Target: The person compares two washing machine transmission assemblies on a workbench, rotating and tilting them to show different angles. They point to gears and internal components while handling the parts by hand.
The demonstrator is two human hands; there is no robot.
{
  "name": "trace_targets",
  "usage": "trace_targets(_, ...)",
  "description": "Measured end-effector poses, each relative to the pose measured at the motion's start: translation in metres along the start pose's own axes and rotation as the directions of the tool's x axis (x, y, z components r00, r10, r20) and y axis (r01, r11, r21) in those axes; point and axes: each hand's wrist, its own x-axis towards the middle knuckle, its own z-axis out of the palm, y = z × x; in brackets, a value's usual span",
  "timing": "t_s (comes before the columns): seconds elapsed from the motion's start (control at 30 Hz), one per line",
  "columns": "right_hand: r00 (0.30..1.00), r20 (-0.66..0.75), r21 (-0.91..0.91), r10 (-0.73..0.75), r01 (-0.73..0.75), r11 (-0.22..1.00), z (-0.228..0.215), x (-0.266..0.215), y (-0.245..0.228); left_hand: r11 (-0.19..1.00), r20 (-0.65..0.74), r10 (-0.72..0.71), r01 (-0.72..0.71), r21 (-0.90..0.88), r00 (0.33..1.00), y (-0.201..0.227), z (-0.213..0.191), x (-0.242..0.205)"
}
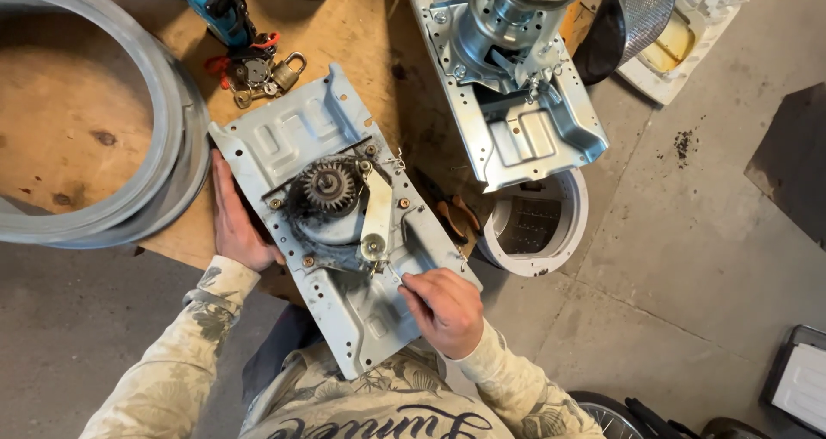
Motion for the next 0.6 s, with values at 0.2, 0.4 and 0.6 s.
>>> trace_targets(0.2,0.998,-0.008,0.011,-0.068,0.068,0.998,0.001,-0.002,0.006,0.997,0.028,-0.082,0.081,0.011,0.996,-0.004,0.002,-0.007)
trace_targets(0.4,0.997,0.021,-0.021,-0.071,0.071,0.997,-0.010,-0.001,0.007,0.996,0.030,-0.079,0.078,0.032,0.996,-0.011,0.004,-0.009)
trace_targets(0.6,0.982,-0.109,-0.008,0.152,-0.154,0.988,-0.038,-0.012,0.032,0.995,0.060,-0.091,0.089,0.044,0.994,-0.010,0.003,-0.008)
